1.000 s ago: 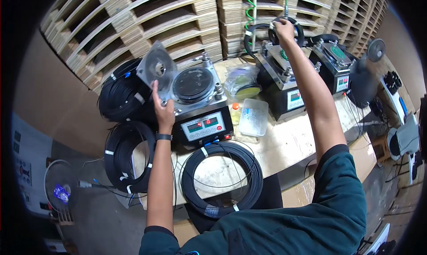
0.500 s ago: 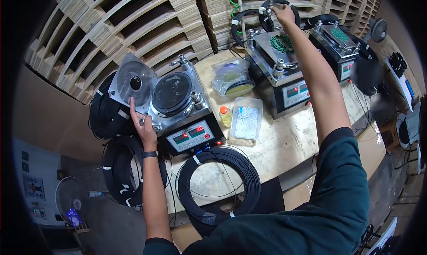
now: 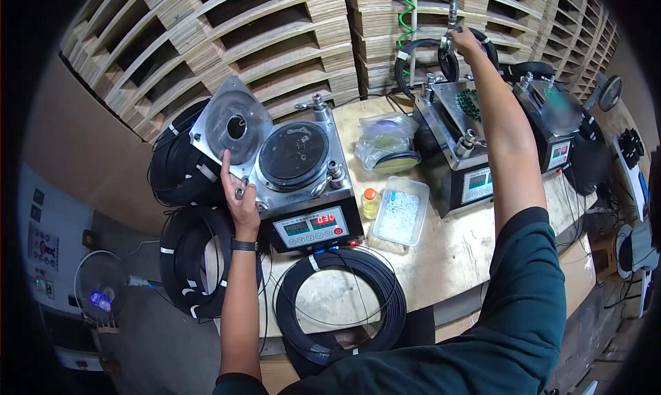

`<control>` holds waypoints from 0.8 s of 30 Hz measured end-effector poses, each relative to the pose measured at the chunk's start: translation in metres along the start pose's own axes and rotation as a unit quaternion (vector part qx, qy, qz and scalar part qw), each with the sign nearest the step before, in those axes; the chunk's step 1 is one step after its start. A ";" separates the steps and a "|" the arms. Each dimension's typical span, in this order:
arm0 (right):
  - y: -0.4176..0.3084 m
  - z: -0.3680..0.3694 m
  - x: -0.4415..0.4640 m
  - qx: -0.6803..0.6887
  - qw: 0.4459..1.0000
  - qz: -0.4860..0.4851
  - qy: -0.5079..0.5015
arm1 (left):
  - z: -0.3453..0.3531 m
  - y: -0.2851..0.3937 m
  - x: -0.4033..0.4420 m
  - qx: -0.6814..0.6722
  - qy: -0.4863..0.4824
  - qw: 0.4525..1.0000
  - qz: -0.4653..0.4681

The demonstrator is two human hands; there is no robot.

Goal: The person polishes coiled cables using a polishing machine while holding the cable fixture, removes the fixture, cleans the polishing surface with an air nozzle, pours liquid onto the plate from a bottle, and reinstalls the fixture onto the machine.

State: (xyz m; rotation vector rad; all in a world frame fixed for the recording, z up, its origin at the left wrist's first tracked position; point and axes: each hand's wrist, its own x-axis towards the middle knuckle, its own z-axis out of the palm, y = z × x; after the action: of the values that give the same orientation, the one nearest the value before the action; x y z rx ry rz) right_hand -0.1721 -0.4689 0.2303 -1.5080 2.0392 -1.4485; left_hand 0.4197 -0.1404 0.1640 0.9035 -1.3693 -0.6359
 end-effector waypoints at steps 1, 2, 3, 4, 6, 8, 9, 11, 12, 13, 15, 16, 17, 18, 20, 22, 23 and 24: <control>0.001 0.004 0.002 -0.007 1.000 -0.004 -0.001 | 0.000 0.001 0.000 -0.011 -0.006 1.000 -0.001; 0.002 0.010 0.005 -0.008 1.000 -0.007 -0.003 | 0.000 0.000 0.000 -0.012 -0.002 1.000 -0.002; 0.000 0.014 0.003 0.016 1.000 -0.001 -0.010 | 0.000 -0.001 0.000 -0.009 -0.002 1.000 0.000; -0.013 0.015 -0.010 0.040 0.999 0.004 -0.017 | -0.001 -0.002 0.000 -0.006 -0.001 1.000 0.001; -0.035 0.011 -0.034 0.091 0.994 0.030 -0.057 | -0.003 -0.006 0.000 -0.005 0.003 1.000 0.003; -0.052 0.013 -0.045 0.162 0.964 0.064 -0.201 | -0.003 -0.006 0.001 -0.017 -0.006 1.000 0.007; -0.059 0.015 -0.050 0.159 0.954 0.061 -0.248 | -0.001 -0.002 0.001 -0.018 -0.005 1.000 0.008; -0.077 0.025 -0.062 0.138 0.949 0.020 -0.284 | 0.000 0.001 0.002 -0.013 -0.001 0.999 0.029; -0.085 0.030 -0.063 0.119 0.945 -0.012 -0.306 | -0.002 -0.003 0.002 -0.006 -0.002 0.999 0.046; -0.096 0.032 -0.075 0.147 0.933 -0.039 -0.327 | -0.001 -0.002 0.002 -0.009 0.002 0.999 0.051; -0.125 0.039 -0.094 0.155 0.931 -0.015 -0.330 | -0.004 -0.004 0.001 -0.010 0.003 0.999 0.038; -0.139 0.041 -0.111 0.167 0.930 -0.023 -0.328 | -0.003 -0.001 0.000 -0.009 0.003 1.000 0.023; -0.151 0.047 -0.128 0.217 0.925 -0.035 -0.308 | -0.004 -0.007 0.002 -0.017 0.003 0.999 0.049; -0.172 0.040 -0.158 0.269 0.910 -0.044 -0.314 | -0.005 -0.008 0.002 -0.018 0.003 0.999 0.039; -0.200 0.040 -0.202 0.402 0.856 -0.011 -0.326 | -0.002 -0.003 0.001 -0.031 -0.003 0.998 0.046; -0.215 0.057 -0.230 0.518 0.778 0.011 -0.355 | -0.003 -0.003 0.001 -0.013 0.003 0.998 0.060; -0.224 0.058 -0.249 0.529 0.769 0.034 -0.358 | -0.004 -0.001 0.000 0.003 0.005 0.998 0.062; -0.233 0.057 -0.268 0.540 0.759 0.057 -0.361 | -0.004 0.001 0.000 0.020 0.008 0.998 0.064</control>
State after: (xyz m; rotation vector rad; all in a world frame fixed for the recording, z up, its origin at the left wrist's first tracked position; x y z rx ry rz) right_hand 0.1260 -0.2786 0.2935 -1.0683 0.5699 -1.2709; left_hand 0.4237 -0.1388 0.1646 0.8433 -1.4167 -0.5049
